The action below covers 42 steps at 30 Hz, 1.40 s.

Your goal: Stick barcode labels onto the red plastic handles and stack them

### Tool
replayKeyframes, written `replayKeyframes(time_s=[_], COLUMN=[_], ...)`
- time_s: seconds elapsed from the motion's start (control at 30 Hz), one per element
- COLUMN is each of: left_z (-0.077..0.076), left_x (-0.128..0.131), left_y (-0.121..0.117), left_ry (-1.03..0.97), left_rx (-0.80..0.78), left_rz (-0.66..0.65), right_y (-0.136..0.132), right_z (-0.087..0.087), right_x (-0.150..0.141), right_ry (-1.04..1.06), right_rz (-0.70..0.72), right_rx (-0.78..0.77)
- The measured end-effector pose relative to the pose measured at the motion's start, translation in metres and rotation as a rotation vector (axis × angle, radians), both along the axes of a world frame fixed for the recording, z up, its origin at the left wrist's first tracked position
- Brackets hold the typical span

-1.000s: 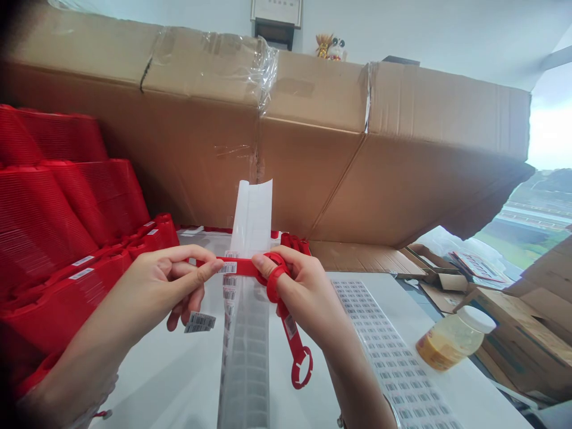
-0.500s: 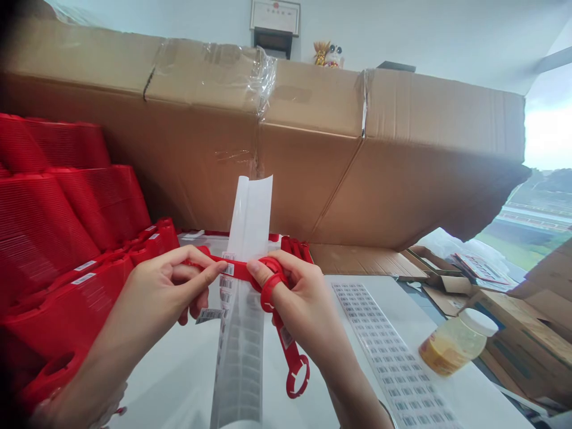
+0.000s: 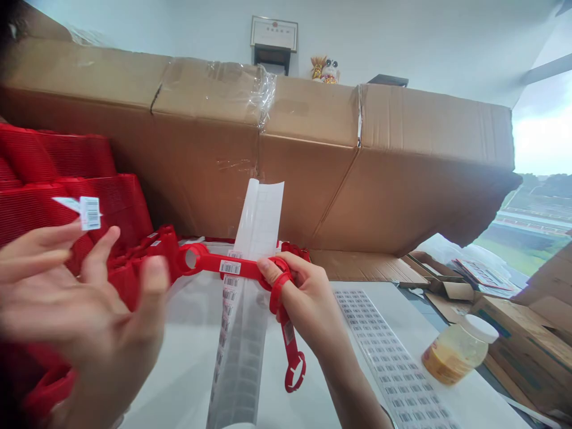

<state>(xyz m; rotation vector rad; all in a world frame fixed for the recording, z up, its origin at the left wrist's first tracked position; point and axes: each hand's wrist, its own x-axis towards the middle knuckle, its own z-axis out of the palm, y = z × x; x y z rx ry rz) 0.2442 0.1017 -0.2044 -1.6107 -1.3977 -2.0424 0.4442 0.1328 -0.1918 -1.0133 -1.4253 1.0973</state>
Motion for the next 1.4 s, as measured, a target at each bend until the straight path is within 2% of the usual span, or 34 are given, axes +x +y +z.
replayKeyframes(time_s=[0.1,0.2,0.37,0.53,0.7,0.9,1.07,1.17,1.23,1.3,1.4], left_z=[-0.012,-0.012,-0.008,-0.010,-0.012,-0.009,0.001,0.013,0.016,0.013,0.001], left_x=[0.004,0.010,0.018,0.019,0.013,0.006,-0.003,-0.010,-0.016,-0.024,-0.035], left_y=[0.018,0.030,0.028,0.026,0.029,0.031,0.033,0.031,0.025,0.015,0.002], left_ry=[0.249,0.355,0.343,0.313,0.246,0.099,-0.054,-0.162,-0.258,-0.287,-0.267], left_rx=[0.081,0.171,0.201,0.176,-0.001,-0.069,-0.338,-0.629,-0.730,-0.676,-0.541], left_rz=[0.128,0.143,0.113,0.054,-0.075,-0.170,-0.265,-0.534,-0.715,-0.766,-0.707], right_y=[-0.006,-0.009,-0.009,-0.010,-0.006,0.003,0.007,0.008,0.009,0.012,0.015], right_z=[0.001,0.000,-0.005,-0.005,-0.003,-0.002,-0.001,0.001,0.002,0.004,0.008], right_x=[-0.004,-0.005,-0.009,-0.012,-0.008,0.005,0.013,0.015,0.018,0.022,0.030], right_ry=[-0.019,-0.024,0.011,-0.009,-0.003,0.051,0.049,0.030,0.001,-0.024,-0.049], right_rz=[0.010,0.015,0.023,0.044,0.061,0.092,0.129,0.115,0.144,0.231,0.381], right_rx=[-0.026,-0.018,0.003,0.005,-0.031,-0.012,0.022,0.046,0.035,-0.003,-0.039])
